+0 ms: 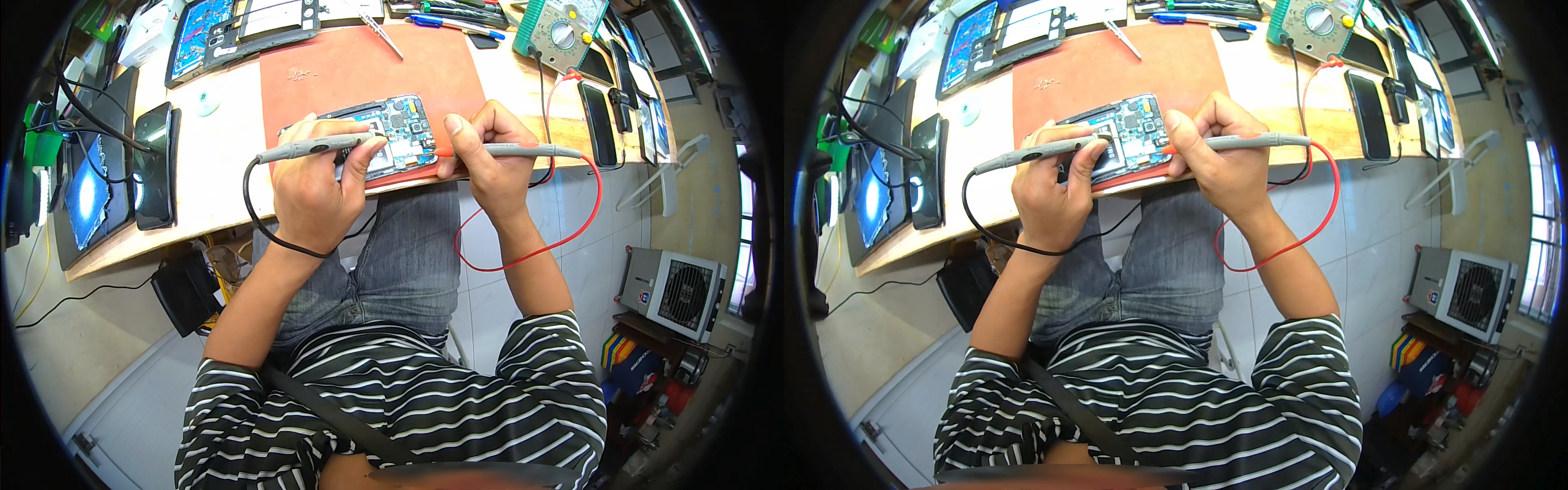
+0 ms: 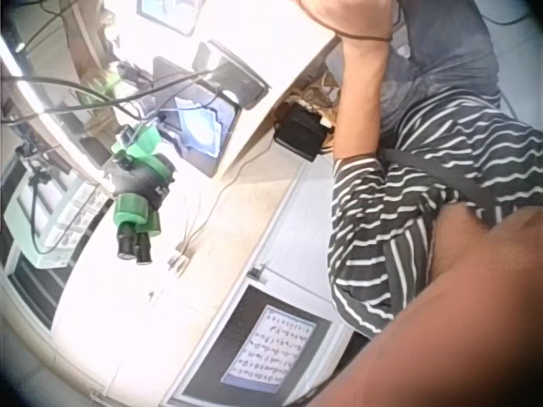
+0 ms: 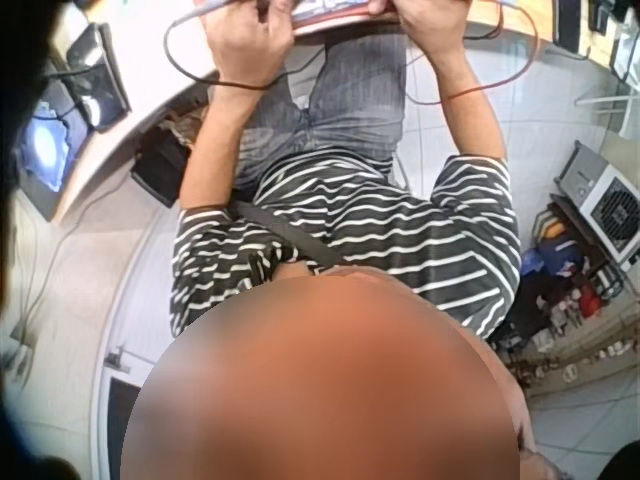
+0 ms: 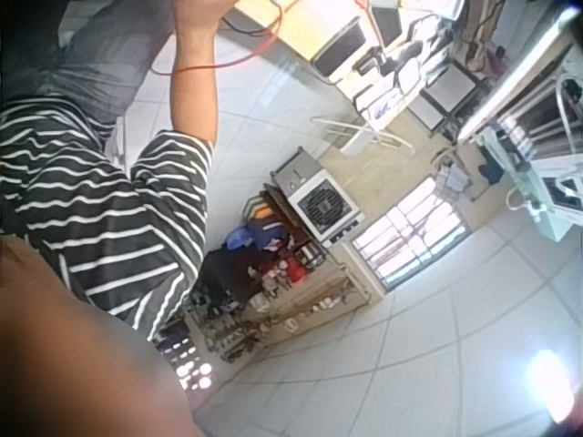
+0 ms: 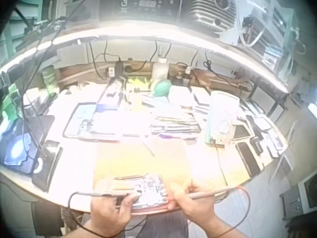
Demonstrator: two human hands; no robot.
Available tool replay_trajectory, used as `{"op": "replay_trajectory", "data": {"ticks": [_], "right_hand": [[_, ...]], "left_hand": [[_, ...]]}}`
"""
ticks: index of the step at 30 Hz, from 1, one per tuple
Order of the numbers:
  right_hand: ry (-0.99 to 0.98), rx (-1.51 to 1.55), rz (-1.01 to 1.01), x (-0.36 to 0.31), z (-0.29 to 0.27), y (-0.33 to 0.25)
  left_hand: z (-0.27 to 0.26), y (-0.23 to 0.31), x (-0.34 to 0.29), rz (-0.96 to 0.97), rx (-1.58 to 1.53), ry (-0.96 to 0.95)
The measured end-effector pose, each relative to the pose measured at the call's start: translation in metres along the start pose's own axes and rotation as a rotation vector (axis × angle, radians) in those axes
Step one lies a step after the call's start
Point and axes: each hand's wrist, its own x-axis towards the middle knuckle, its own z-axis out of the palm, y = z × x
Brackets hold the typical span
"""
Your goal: The person uses a multimeter to test points on a disassembled mobile phone motherboard. They hold the phone steady with one hand and move the multimeter probes across various components on the circuit board with the other hand.
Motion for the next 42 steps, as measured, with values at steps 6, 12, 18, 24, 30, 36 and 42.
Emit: {"op": "replay_trajectory", "data": {"ticks": [6,12,18,24,30,36,42], "right_hand": [[-0.012,-0.012,0.001,0.0003,-0.0002,0.0023],[-0.014,-0.047,0.004,0.0007,-0.0006,0.0023],[-0.017,-0.053,0.012,0.0016,0.0006,0.0013],[-0.032,-0.055,0.025,0.0017,-0.0008,0.0022],[-0.032,-0.088,0.056,0.0007,-0.0032,0.0025],[-0.032,-0.087,0.057,0.0021,-0.0027,0.0038],[-0.051,-0.097,0.065,0.0017,-0.0037,0.0019]], "left_hand": [[-0.0002,0.0002,-0.0004,-0.010,-0.006,-0.003],[-0.0002,-0.0001,-0.0007,0.000,0.006,-0.010],[-0.0005,0.0002,-0.0010,-0.012,0.002,-0.015],[-0.0019,0.0004,-0.0012,-0.014,0.012,-0.033],[-0.0023,0.0027,0.0000,-0.040,-0.005,-0.037],[-0.0029,0.0040,0.0001,-0.041,-0.006,-0.036],[-0.0033,0.0053,0.0013,-0.042,-0.007,-0.033]]}}
